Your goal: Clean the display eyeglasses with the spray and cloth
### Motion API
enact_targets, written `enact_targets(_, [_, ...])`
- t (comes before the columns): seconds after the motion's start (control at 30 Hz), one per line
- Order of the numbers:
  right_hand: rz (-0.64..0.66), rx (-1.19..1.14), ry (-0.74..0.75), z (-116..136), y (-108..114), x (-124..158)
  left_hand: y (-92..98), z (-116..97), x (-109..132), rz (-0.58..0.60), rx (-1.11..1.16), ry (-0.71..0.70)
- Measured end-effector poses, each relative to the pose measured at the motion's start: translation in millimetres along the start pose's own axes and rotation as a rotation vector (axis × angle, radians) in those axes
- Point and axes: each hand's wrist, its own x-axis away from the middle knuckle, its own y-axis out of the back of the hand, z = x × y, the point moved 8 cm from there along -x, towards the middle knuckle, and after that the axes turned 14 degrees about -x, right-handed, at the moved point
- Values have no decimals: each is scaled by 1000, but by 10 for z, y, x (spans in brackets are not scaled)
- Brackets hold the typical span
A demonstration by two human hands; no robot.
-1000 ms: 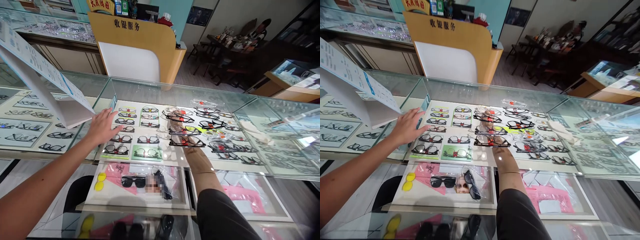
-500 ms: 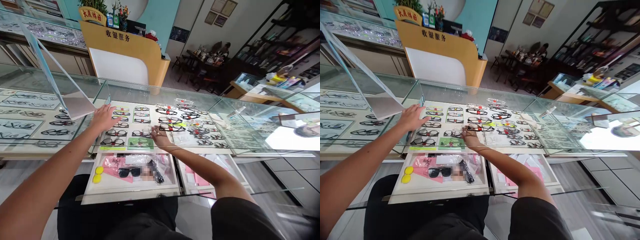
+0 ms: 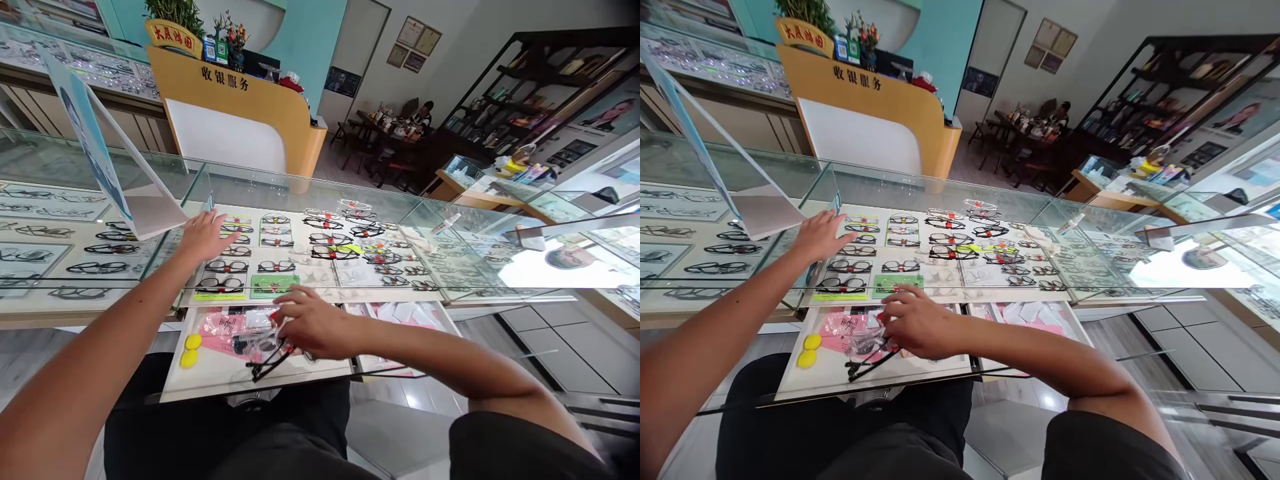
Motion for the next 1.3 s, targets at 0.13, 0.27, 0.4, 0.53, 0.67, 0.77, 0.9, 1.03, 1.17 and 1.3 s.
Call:
enact_targets(0.13, [-261, 196, -80, -316, 1127, -28, -4, 0, -12, -19, -21, -12])
enact_targets(0.27, [-379, 380, -267, -1402, 1991, -59, -15, -2, -23, 4, -26, -11])
enact_targets(0.4, [-344, 500, -548, -2517, 2290, -84, 1, 7, -34, -1, -34, 3])
enact_targets(0.53, [-262, 507, -747, -3137, 2221, -66, 0, 4, -28, 7, -41, 3])
enact_targets(0.67, [-269, 490, -769, -3386, 2161, -53, 27, -12, 2, 11, -42, 9])
enact_targets(0.77, [-269, 471, -770, -3537, 2141, -50, 64, -34, 23, 16, -39, 7])
enact_targets(0.9, [-256, 444, -770, -3706, 2106, -55, 92, -50, 34, 30, -30, 7])
enact_targets(1.03, [-263, 442, -799, -3809, 2091, -41, 96, -51, 36, 30, -21, 4])
enact_targets(1.17, [-276, 439, -823, -3858, 2089, -36, 100, -48, 37, 25, -13, 7])
enact_targets(1.3, [-284, 424, -836, -3870, 2069, -53, 110, -54, 44, 33, -17, 10])
